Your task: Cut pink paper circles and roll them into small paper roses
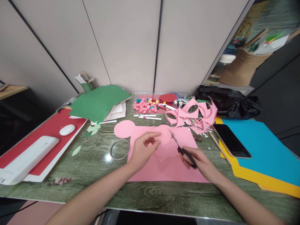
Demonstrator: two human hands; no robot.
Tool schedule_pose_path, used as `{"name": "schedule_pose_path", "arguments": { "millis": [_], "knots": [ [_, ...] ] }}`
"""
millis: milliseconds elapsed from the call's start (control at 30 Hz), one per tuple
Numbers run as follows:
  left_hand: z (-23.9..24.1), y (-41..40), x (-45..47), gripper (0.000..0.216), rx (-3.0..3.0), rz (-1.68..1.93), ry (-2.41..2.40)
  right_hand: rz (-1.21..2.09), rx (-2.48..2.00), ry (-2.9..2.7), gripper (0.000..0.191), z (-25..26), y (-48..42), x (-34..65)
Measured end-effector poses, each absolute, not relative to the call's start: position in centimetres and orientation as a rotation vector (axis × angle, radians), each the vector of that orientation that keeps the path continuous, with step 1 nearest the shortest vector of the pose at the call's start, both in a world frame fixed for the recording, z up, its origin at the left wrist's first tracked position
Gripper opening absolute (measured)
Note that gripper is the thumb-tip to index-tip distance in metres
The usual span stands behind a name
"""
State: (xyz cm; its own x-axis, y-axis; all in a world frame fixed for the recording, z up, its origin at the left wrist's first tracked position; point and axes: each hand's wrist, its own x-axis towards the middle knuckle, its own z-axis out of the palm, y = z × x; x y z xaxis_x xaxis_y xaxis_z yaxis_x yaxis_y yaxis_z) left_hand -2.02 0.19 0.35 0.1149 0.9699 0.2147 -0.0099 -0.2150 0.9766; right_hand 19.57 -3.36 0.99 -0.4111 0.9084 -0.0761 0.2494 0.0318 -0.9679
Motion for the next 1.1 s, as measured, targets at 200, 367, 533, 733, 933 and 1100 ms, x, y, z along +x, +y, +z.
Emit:
{"name": "schedule_pose_path", "arguments": {
  "millis": [200, 367, 533, 733, 933, 1100],
  "knots": [
    [0.27, 0.24, -2.02, 0.023, 1.455, 1.231, 1.018, 1.413, -1.174, -1.698, 0.032, 0.95, -3.42, 19.69],
    [0.46, 0.2, -2.07, 0.021, 1.445, 1.238, 1.014, 1.405, -1.168, -1.691, 0.032, 0.86, -3.43, 19.65],
    [0.55, 0.17, -2.08, 0.014, 1.426, 1.268, 1.015, 1.412, -1.168, -1.675, 0.029, 0.79, -3.32, 19.61],
    [0.63, 0.09, -2.17, 0.017, 1.431, 1.292, 1.024, 1.398, -1.172, -1.693, 0.028, 0.86, -3.31, 19.62],
    [0.57, 0.07, -2.12, 0.022, 1.415, 1.315, 1.011, 1.39, -1.187, -1.699, 0.027, 0.89, -3.3, 19.65],
    [0.27, 0.19, -2.09, 0.026, 1.407, 1.342, 1.008, 1.391, -1.198, -1.718, 0.025, 0.88, -3.34, 19.66]
  ]
}}
